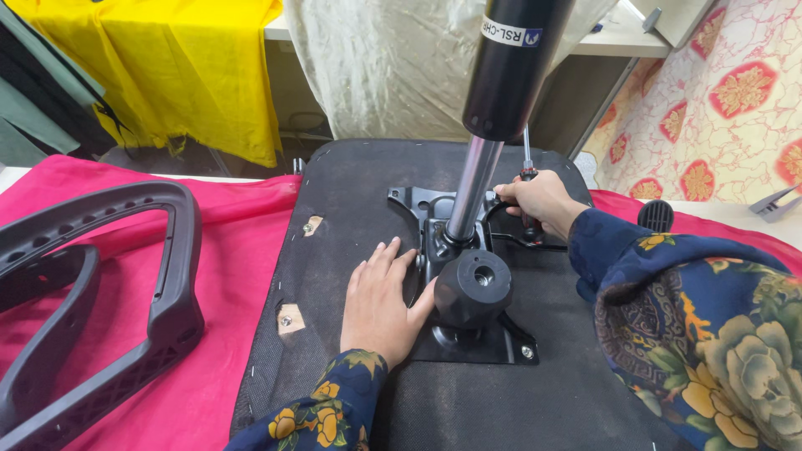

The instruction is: The person uses a screwdriver to tighten screws on the underside of an office chair seat, securing the gas lift mechanism to the seat base. The person works methodically around the central mounting plate, tightening each screw in turn.

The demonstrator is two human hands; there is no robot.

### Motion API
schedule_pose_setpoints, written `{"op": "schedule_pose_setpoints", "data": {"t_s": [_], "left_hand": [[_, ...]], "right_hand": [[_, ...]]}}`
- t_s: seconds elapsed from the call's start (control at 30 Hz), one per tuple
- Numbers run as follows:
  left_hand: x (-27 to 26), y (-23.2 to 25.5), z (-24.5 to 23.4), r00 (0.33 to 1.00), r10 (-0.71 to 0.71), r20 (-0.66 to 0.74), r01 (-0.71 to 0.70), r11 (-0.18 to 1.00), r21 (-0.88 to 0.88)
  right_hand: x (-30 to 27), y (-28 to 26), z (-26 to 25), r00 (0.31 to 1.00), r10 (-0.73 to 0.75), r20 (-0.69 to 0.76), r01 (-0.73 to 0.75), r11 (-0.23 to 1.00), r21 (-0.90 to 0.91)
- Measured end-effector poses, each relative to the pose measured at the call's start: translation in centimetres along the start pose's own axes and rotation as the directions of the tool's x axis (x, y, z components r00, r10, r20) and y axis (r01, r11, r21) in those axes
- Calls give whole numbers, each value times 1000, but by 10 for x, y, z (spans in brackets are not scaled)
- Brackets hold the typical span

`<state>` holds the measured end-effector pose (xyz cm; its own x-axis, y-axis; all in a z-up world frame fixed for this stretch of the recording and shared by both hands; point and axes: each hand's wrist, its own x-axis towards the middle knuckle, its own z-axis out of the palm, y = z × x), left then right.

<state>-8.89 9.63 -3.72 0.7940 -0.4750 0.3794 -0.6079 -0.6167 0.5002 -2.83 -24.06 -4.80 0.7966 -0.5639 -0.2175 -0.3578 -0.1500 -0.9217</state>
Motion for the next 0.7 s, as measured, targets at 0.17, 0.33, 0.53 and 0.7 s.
{"op": "schedule_pose_setpoints", "data": {"t_s": [0.17,0.33,0.53,0.7], "left_hand": [[0,0,0,1000,2,-4,-2,1000,-1],[0,0,2,1000,-4,-8,4,1000,0],[-1,-4,4,1000,5,-4,-5,1000,11],[-2,-5,4,1000,12,7,-12,1000,18]], "right_hand": [[2,4,-1,1000,-1,10,0,1000,31],[-6,-3,-3,1000,28,4,-28,995,93],[-43,-21,-12,984,-28,-176,40,997,69],[-60,-54,-44,969,-106,-223,90,993,-78]]}}
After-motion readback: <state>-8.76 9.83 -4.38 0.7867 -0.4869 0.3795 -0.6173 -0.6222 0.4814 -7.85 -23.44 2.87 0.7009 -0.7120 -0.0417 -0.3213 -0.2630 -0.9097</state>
